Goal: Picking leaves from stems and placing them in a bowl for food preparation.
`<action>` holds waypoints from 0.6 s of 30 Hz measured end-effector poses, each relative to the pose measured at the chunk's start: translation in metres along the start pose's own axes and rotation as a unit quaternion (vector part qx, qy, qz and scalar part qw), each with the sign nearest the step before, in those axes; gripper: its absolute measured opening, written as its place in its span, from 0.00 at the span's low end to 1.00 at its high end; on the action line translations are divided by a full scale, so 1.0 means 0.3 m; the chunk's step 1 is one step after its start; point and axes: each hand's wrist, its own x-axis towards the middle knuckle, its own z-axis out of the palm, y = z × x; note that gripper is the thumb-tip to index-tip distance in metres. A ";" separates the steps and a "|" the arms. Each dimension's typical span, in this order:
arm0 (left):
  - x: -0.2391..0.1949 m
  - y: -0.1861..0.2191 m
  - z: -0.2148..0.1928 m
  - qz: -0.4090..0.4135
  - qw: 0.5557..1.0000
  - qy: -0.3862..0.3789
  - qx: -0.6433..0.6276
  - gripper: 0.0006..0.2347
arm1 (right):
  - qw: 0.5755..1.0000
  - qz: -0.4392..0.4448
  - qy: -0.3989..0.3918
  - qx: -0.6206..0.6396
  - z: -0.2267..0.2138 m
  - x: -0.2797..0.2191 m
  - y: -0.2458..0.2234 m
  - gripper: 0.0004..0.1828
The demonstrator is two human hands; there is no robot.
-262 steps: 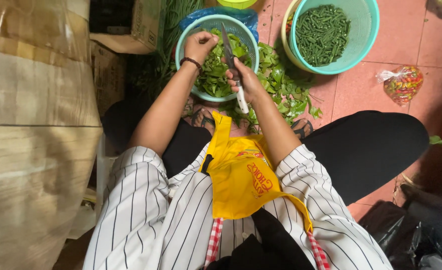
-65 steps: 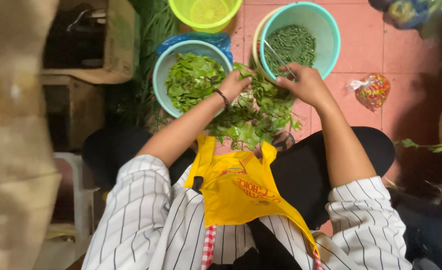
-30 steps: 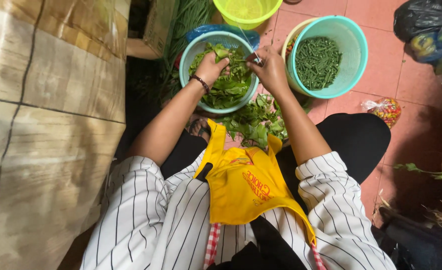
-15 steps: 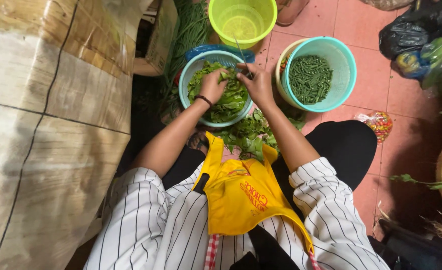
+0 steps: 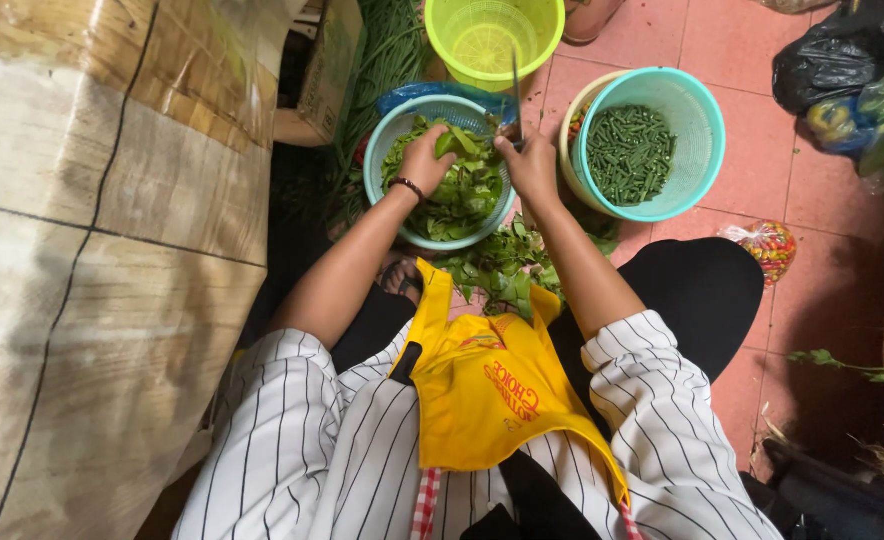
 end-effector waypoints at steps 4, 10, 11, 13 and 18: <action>0.006 -0.044 -0.018 0.020 0.999 0.009 0.033 0.26 | 0.995 0.077 0.008 0.065 -0.005 0.017 0.028 0.07; 0.002 -0.072 0.055 0.095 0.994 -0.007 0.062 0.12 | 0.979 0.170 -0.009 0.114 0.009 0.011 0.092 0.07; 0.001 -0.057 0.060 0.070 0.996 -0.029 0.043 0.07 | 0.982 0.152 -0.008 0.110 0.021 0.010 0.110 0.08; -0.023 0.020 0.048 0.041 0.998 -0.028 0.031 0.07 | 0.990 0.099 -0.007 0.099 0.055 -0.002 0.141 0.08; -0.038 0.067 0.042 0.025 0.998 0.035 0.054 0.08 | 0.997 0.042 -0.010 0.063 0.096 -0.041 0.056 0.08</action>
